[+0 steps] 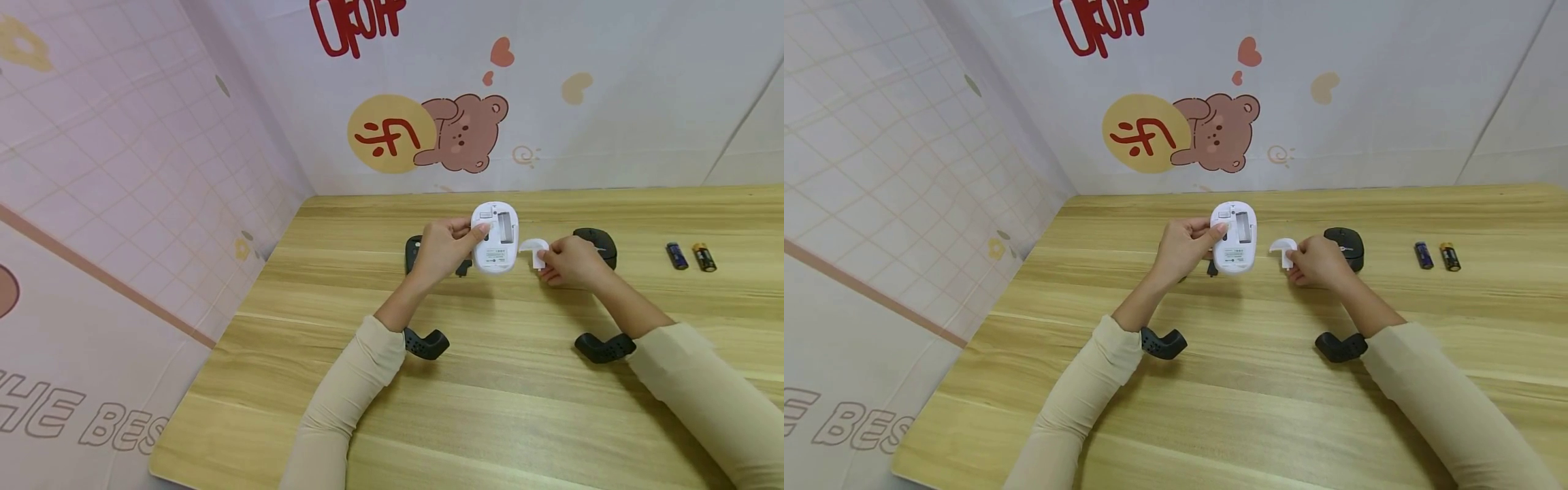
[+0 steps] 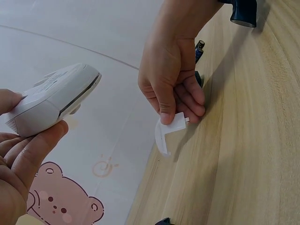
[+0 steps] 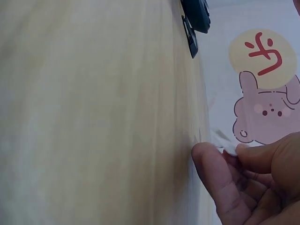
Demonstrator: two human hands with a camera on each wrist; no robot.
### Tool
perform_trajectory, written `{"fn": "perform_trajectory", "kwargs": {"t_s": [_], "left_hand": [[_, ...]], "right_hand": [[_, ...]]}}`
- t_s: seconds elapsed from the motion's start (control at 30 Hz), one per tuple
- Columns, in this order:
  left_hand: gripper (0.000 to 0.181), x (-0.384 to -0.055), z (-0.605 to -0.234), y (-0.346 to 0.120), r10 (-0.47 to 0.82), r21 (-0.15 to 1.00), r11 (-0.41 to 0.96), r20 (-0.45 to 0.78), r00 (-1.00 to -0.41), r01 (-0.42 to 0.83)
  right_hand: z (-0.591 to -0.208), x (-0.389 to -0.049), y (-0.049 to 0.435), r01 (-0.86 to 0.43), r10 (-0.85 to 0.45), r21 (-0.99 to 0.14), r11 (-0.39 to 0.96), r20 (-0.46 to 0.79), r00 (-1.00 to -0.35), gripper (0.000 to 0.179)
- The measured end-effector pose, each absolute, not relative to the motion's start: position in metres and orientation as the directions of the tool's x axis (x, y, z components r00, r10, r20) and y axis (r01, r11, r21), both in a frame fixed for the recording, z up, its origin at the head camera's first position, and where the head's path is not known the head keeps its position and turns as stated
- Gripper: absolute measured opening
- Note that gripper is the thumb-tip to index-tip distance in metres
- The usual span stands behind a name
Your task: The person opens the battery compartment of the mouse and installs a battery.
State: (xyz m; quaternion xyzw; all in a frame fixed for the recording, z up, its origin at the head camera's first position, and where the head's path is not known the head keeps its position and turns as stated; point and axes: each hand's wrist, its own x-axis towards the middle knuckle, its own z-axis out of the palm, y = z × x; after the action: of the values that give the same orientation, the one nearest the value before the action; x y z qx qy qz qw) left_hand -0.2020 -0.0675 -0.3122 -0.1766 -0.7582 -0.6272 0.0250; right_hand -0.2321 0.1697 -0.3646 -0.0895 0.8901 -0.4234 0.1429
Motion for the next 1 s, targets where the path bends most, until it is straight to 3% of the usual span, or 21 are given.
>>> {"fn": "perform_trajectory", "kwargs": {"t_s": [0.4, 0.73, 1.0], "left_hand": [[0.031, -0.201, -0.311, -0.067, 0.235, 0.939, 0.178, 0.249, -0.939, 0.293], [0.030, -0.202, -0.314, -0.065, 0.250, 0.933, 0.181, 0.262, -0.932, 0.311], [0.031, -0.203, -0.314, -0.064, 0.249, 0.936, 0.175, 0.260, -0.933, 0.307]], "right_hand": [[-0.363, -0.240, 0.167, 0.033, -0.265, -0.725, 0.688, -0.293, -0.919, 0.030], [-0.357, -0.238, 0.163, -0.106, -0.234, -0.511, 0.853, -0.192, -0.953, 0.038], [-0.354, -0.233, 0.154, -0.066, -0.139, -0.369, 0.927, -0.175, -0.975, 0.037]]}}
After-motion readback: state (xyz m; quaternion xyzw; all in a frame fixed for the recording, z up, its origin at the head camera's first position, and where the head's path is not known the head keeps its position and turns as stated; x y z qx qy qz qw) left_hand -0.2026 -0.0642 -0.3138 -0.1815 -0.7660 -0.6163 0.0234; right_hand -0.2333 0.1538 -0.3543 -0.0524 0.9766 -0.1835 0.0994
